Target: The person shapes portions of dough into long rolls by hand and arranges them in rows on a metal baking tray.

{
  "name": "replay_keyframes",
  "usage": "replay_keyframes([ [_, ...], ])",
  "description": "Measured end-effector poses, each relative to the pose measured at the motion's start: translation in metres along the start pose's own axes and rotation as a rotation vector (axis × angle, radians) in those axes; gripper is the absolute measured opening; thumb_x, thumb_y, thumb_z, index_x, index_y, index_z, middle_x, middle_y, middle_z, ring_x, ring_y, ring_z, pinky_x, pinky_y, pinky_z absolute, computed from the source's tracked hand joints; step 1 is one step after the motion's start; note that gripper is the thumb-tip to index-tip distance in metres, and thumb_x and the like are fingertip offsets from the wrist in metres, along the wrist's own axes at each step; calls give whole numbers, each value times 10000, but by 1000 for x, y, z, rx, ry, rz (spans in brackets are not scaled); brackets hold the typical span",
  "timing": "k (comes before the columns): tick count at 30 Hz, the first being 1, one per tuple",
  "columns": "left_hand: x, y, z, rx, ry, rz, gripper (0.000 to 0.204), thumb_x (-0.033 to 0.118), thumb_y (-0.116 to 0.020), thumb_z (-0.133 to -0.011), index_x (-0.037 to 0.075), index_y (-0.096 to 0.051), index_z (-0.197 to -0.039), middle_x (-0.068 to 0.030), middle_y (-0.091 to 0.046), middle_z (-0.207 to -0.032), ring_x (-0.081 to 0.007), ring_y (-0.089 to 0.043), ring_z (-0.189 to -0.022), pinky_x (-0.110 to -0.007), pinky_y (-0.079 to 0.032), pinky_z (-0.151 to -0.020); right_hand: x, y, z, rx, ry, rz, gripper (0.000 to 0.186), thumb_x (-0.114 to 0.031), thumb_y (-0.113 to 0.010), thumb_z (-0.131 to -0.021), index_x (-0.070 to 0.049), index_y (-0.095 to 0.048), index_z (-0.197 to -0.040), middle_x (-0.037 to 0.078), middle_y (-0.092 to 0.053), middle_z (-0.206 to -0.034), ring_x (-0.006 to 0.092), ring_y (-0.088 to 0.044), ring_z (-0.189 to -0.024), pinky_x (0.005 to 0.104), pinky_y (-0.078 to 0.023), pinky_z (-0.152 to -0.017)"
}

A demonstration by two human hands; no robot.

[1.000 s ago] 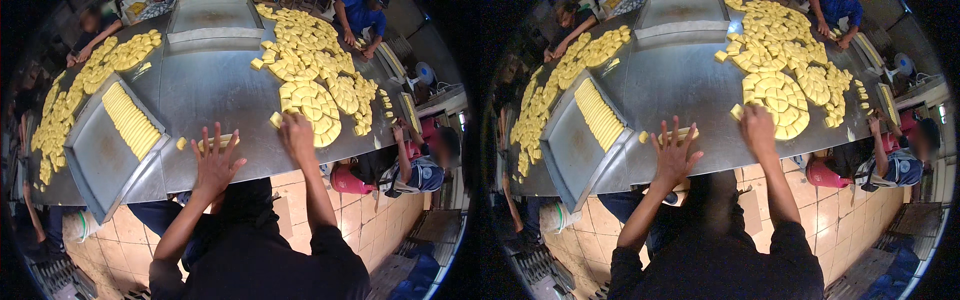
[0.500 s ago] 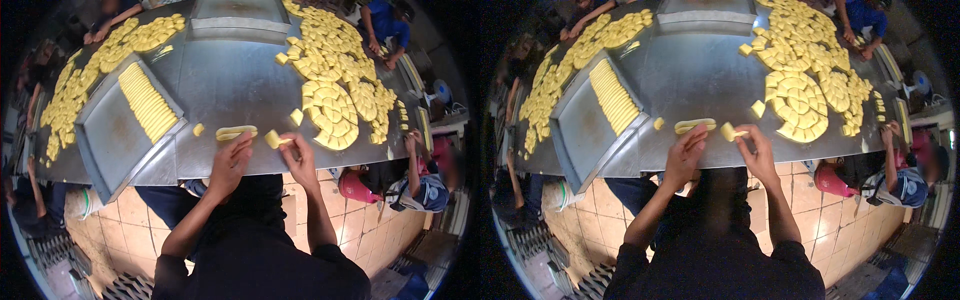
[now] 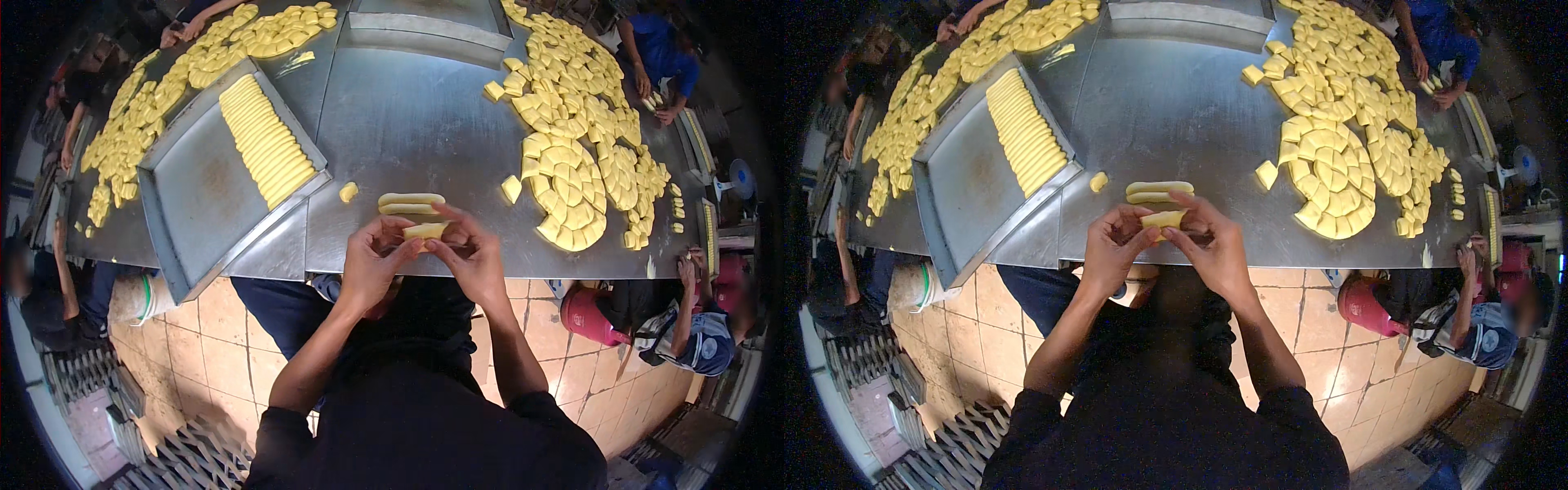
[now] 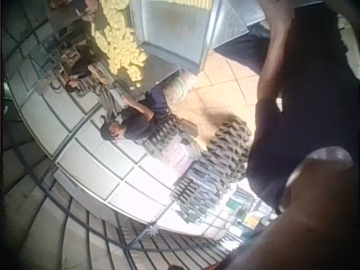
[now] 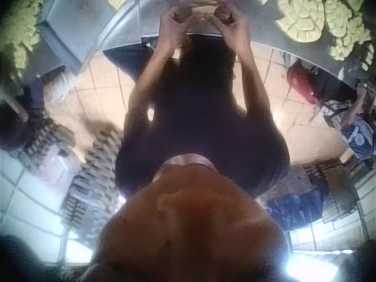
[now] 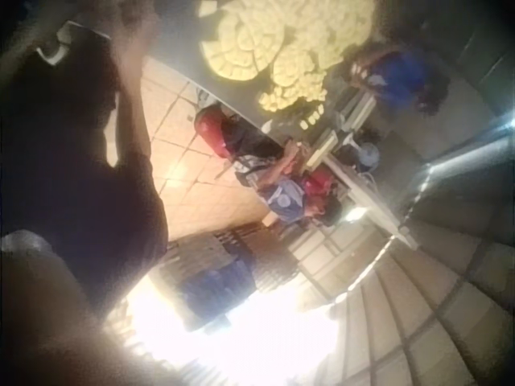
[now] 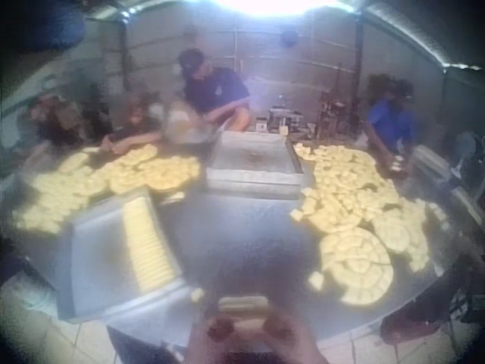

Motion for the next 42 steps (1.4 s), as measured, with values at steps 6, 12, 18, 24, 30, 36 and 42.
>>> replay_keyframes([
  [6, -2, -7, 3, -42, 17, -30, 275, 45, -656, -1025, -20, -668, -1291, -132, -742, -1180, -142, -696, -1069, -291, -554, -916, -7, -5, 3, -70, -38, 67, 327, 27, -741, -941, -14, -723, -1265, 59, -758, -884, 59, -681, -845, 213, -538, -744],
  [12, -4, 0, 3, -108, 22, -23, 310, 28, -634, -1026, -18, -661, -1331, -138, -733, -1257, -162, -696, -1113, -289, -536, -996, 16, 10, 0, -20, -70, -77, 324, 35, -744, -929, -23, -735, -1248, 47, -767, -925, 84, -709, -838, 237, -586, -759],
  [18, 0, -7, 6, -184, 124, 65, 323, 16, -640, -1017, -15, -671, -1337, -127, -767, -1170, -175, -739, -1031, -292, -582, -903, -17, 2, 3, -50, 122, 109, 311, 1, -748, -923, -22, -742, -1233, 113, -740, -1201, 161, -722, -1026, 300, -602, -842],
  [24, 22, -2, 9, -2, -73, -360, 264, 76, -694, -1000, 7, -729, -1253, -112, -793, -1091, -180, -768, -972, -287, -594, -834, -36, -8, 8, -33, 424, 595, 302, -8, -783, -883, -55, -776, -1182, 135, -755, -1126, 241, -749, -958, 366, -593, -818],
  [30, 43, -3, 17, 34, -288, -429, 193, 65, -750, -947, 16, -779, -1131, -147, -795, -1055, -173, -777, -946, -287, -593, -822, -9, -2, -6, 173, -45, -279, 207, -25, -762, -920, -33, -795, -1124, 104, -754, -939, 171, -731, -882, 308, -577, -786],
  [36, 27, 13, 6, -10, -117, -423, 185, 65, -758, -944, -6, -778, -1114, -136, -800, -1026, -142, -756, -927, -268, -580, -826, -19, 0, -4, -175, 110, 340, 204, -70, -758, -940, -31, -790, -1138, 103, -741, -908, 147, -722, -853, 288, -550, -758],
  [42, 26, 8, -4, -115, -5, -276, 183, 115, -756, -964, -34, -769, -1071, -108, -796, -1021, -143, -731, -925, -289, -574, -821, -37, -6, -8, -250, 172, 428, 223, -159, -740, -947, -32, -783, -1125, 142, -725, -887, 293, -729, -785, 370, -558, -717],
])
Point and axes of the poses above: each hand's wrist, its own z-axis away from the middle knuckle, its own y-axis out of the back of the hand, x = y × z, the point moved 9 cm from there along -z, towards the middle knuckle
